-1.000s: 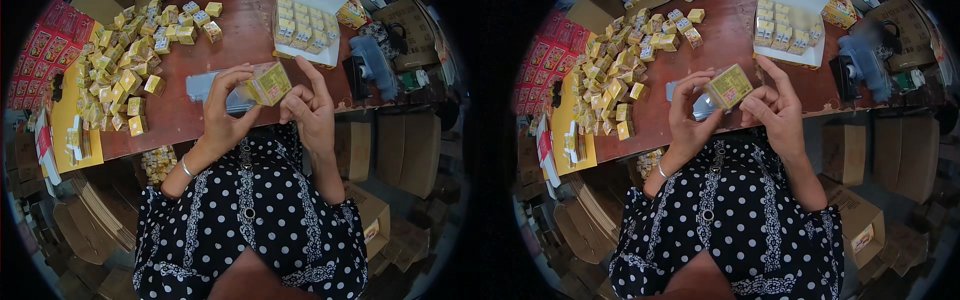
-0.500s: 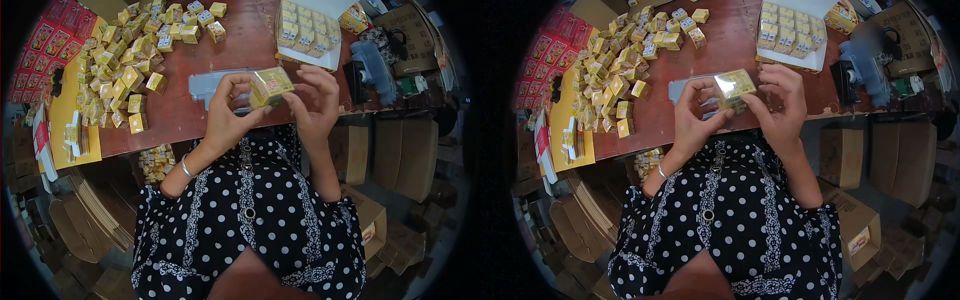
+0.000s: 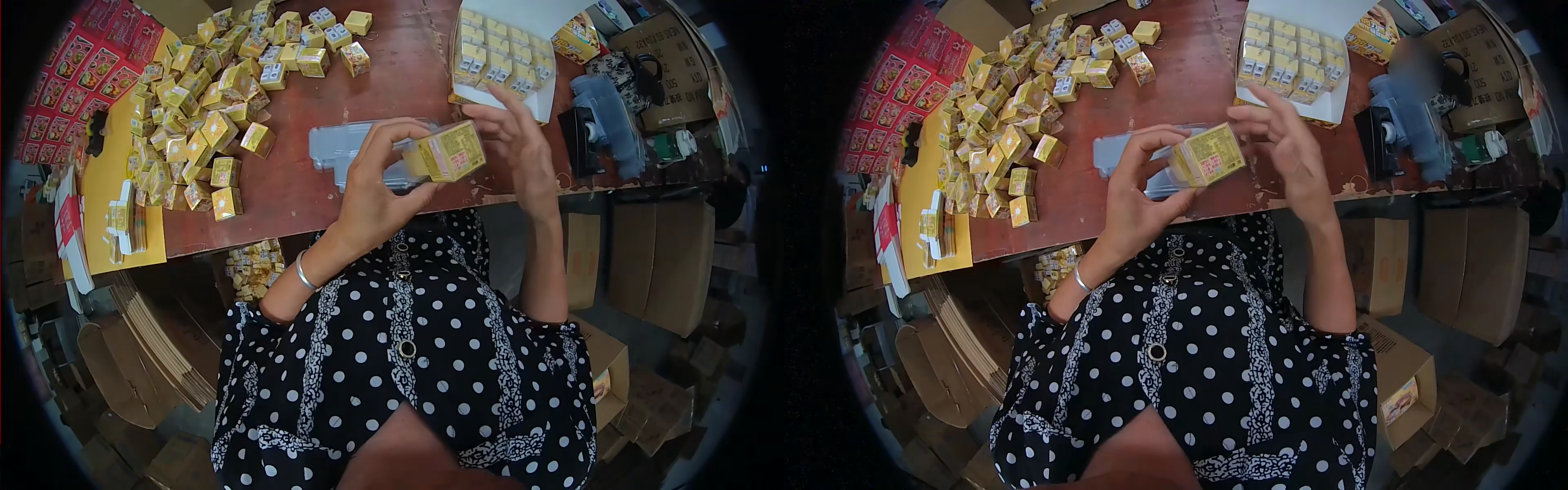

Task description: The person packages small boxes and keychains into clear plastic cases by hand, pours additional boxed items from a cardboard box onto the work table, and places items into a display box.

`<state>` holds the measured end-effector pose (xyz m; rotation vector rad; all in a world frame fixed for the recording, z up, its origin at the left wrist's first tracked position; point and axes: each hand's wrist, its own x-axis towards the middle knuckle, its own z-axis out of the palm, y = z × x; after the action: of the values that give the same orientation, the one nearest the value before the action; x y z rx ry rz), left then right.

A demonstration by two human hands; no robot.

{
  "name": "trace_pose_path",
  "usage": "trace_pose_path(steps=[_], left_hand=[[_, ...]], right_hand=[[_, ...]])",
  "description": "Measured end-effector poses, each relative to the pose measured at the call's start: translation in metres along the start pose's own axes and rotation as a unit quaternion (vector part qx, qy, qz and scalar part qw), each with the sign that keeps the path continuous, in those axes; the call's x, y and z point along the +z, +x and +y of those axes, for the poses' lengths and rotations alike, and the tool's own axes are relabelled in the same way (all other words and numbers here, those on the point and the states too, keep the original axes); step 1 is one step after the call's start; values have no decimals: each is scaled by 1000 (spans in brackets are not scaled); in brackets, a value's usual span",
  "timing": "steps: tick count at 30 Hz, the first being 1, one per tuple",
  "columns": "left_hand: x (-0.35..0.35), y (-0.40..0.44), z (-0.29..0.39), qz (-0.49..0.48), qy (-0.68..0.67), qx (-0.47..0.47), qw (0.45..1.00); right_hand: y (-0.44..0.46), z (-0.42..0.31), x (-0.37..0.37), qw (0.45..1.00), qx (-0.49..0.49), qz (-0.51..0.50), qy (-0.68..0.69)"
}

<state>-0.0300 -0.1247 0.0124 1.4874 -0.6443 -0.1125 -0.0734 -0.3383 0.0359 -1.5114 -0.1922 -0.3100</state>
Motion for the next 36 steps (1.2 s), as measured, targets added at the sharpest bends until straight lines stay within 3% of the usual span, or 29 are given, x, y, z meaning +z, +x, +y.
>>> trace_pose_path(steps=[1,2,3,4,8,10,11,15,17,18,19,20,21,22,24,28,31,33,36], left_hand=[[-3,4,4,-1,91,69,993],[-5,8,6,-3,181,137,974],[-4,9,0,-6,180,139,974],[-2,10,-10,-3,202,205,958],[4,14,-17,-42,230,349,908],[5,13,-13,-75,229,353,904],[7,13,-12,-104,230,356,900],[7,17,-12,-125,253,368,886],[6,20,-16,-110,272,290,911],[2,22,-17,-111,262,256,924],[-1,23,-17,-112,259,257,924],[-5,25,-14,-121,261,200,937],[-9,27,-12,-130,262,142,946],[-11,32,-12,-131,261,142,946],[-14,47,-15,-142,273,90,947],[-14,88,-40,-147,298,102,938],[-9,121,-61,-174,272,36,946],[0,141,-73,-202,196,-89,955],[18,163,-94,-206,147,-168,953]], right_hand=[[1,-4,-10,1000,0,0,-1],[1,-8,-21,996,70,-4,-55],[1,-11,-26,984,139,-5,-109],[1,-13,-26,984,137,-2,-110],[5,-13,-20,967,246,-53,-30],[10,2,-23,965,207,-158,-27],[10,-2,-29,948,257,-182,36],[10,-3,-43,957,215,-186,49],[7,-6,-69,977,182,-104,-49],[4,-2,-94,970,219,-35,-97],[4,-2,-108,977,176,27,-114],[5,-3,-121,978,132,89,-131],[5,1,-139,961,110,149,-206],[8,3,-150,961,110,151,-206],[15,5,-166,891,107,248,-366],[28,17,-185,849,60,218,-477],[37,27,-192,855,126,175,-471],[42,37,-196,866,141,159,-453],[47,48,-190,869,147,151,-448]])
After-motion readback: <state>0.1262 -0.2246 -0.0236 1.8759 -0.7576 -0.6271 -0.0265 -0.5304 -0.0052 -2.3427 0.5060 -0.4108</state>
